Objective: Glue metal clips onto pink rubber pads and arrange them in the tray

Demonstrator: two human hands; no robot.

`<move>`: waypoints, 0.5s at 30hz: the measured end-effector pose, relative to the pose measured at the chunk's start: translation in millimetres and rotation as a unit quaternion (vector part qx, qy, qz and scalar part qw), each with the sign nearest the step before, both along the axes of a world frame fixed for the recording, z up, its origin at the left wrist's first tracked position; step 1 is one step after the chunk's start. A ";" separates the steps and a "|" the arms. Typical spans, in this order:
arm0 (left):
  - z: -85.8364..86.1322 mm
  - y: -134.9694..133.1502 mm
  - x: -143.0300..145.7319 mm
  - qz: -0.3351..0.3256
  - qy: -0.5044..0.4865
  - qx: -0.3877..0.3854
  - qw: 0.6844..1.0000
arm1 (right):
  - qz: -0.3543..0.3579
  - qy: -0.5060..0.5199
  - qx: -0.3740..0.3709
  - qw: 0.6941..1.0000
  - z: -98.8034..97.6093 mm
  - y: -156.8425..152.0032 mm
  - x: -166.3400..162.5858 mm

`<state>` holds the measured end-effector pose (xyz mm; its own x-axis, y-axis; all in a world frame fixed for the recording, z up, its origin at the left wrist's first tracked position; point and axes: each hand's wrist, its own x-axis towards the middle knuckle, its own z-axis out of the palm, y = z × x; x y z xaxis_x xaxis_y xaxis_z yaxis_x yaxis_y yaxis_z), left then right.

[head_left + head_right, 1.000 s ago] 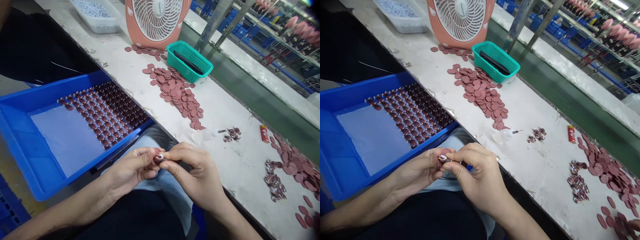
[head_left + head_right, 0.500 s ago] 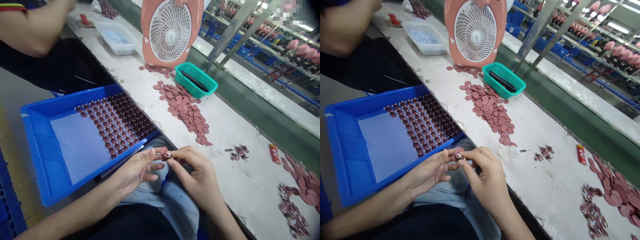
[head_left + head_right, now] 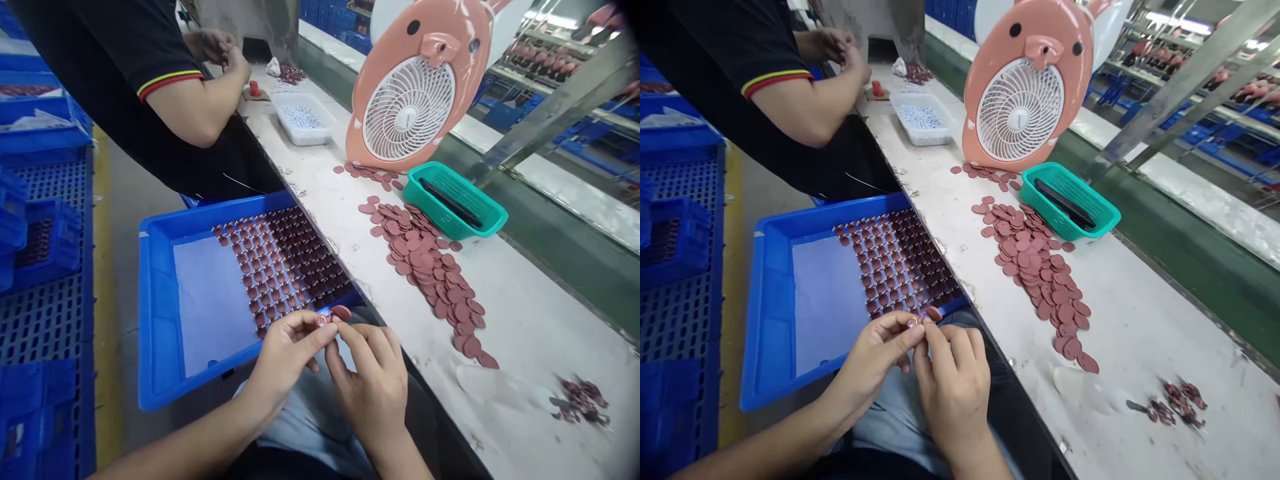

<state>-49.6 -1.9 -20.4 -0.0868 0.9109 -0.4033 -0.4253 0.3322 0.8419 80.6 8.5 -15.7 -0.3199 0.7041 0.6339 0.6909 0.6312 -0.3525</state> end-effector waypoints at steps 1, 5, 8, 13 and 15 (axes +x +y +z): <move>-3.0 1.1 -4.6 0.008 0.026 -0.002 1.000 | 0.007 0.001 -0.004 1.000 0.9 0.9 -2.5; -24.6 18.1 -52.6 0.062 0.145 -0.022 0.987 | 0.052 0.006 0.029 0.998 7.1 -2.7 -0.9; -52.2 45.8 -122.7 0.130 0.282 -0.032 0.950 | 0.046 -0.002 0.048 0.998 4.0 -10.8 12.9; -95.1 93.0 -228.6 0.089 0.512 -0.092 0.850 | -0.051 0.003 0.023 0.998 -16.7 -24.1 36.6; -106.4 104.7 -248.2 0.045 0.563 -0.114 0.817 | -0.074 0.003 0.014 0.997 -23.8 -27.1 42.6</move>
